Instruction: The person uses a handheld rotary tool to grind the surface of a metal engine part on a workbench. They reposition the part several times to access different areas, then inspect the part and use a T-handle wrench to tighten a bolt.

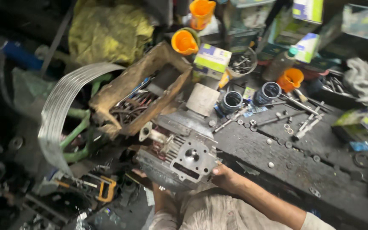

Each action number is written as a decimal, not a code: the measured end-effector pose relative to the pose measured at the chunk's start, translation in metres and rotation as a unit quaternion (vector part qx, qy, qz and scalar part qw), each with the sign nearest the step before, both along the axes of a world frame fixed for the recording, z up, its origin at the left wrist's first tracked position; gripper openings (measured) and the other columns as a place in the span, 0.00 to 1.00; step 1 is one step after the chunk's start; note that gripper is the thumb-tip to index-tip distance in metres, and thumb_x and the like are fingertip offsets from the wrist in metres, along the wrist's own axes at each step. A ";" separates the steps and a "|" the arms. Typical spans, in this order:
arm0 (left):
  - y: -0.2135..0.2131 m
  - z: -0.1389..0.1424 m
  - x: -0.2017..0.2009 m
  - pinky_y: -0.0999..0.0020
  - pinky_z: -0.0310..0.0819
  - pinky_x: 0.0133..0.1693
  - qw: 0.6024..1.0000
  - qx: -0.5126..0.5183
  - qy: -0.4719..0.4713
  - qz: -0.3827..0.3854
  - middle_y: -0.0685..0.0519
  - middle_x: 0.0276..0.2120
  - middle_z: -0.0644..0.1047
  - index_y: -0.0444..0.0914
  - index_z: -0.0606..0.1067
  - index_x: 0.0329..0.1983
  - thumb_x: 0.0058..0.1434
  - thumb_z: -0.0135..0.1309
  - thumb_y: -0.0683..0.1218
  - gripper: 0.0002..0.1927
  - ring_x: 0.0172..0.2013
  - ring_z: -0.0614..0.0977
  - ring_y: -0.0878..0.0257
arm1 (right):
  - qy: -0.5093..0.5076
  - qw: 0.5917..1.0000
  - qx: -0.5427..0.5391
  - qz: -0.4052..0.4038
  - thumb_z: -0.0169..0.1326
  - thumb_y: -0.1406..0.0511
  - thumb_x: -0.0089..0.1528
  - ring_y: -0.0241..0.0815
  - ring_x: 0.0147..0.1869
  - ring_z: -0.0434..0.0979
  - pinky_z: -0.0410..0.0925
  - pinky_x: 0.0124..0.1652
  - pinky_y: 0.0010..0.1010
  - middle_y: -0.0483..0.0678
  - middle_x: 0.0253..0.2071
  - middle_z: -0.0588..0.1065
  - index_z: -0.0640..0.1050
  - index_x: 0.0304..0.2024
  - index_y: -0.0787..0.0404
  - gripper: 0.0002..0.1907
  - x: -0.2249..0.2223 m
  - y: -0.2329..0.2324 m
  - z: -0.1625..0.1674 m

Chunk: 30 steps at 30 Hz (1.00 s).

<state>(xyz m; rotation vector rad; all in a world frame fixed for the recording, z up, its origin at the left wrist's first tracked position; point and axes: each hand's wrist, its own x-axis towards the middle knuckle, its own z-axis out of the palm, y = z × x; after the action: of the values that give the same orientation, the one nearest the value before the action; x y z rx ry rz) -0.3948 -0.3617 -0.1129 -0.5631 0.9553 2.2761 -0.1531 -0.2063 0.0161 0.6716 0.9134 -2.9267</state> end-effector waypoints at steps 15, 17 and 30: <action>-0.063 0.114 -0.123 0.72 0.50 0.25 0.930 0.099 0.317 -0.157 0.63 0.19 0.60 0.41 0.77 0.40 0.68 0.45 0.69 0.28 0.22 0.58 0.69 | 0.067 0.996 0.032 -0.050 0.60 0.51 0.57 0.47 0.63 0.74 0.68 0.57 0.43 0.50 0.63 0.71 0.60 0.72 0.59 0.45 -0.029 -0.016 0.003; -0.061 0.128 -0.118 0.69 0.48 0.25 0.952 -0.043 0.272 -0.134 0.63 0.18 0.57 0.46 0.69 0.32 0.69 0.49 0.64 0.20 0.21 0.57 0.69 | -0.023 0.998 0.046 -0.047 0.58 0.50 0.58 0.46 0.56 0.78 0.72 0.51 0.40 0.50 0.60 0.73 0.58 0.70 0.52 0.42 -0.026 -0.018 0.013; -0.045 0.207 -0.059 0.74 0.49 0.24 0.921 -0.215 0.315 -0.084 0.64 0.18 0.56 0.47 0.61 0.23 0.69 0.54 0.48 0.20 0.19 0.56 0.72 | -0.042 0.987 0.116 -0.106 0.49 0.60 0.68 0.38 0.41 0.79 0.71 0.40 0.27 0.55 0.46 0.81 0.74 0.51 0.63 0.14 0.116 0.027 0.011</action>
<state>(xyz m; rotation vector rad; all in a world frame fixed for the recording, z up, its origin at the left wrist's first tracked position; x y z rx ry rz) -0.4534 -0.4065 0.0943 0.1131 1.7642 2.1188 -0.0376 -0.1794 0.0269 0.9525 1.2589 -2.9685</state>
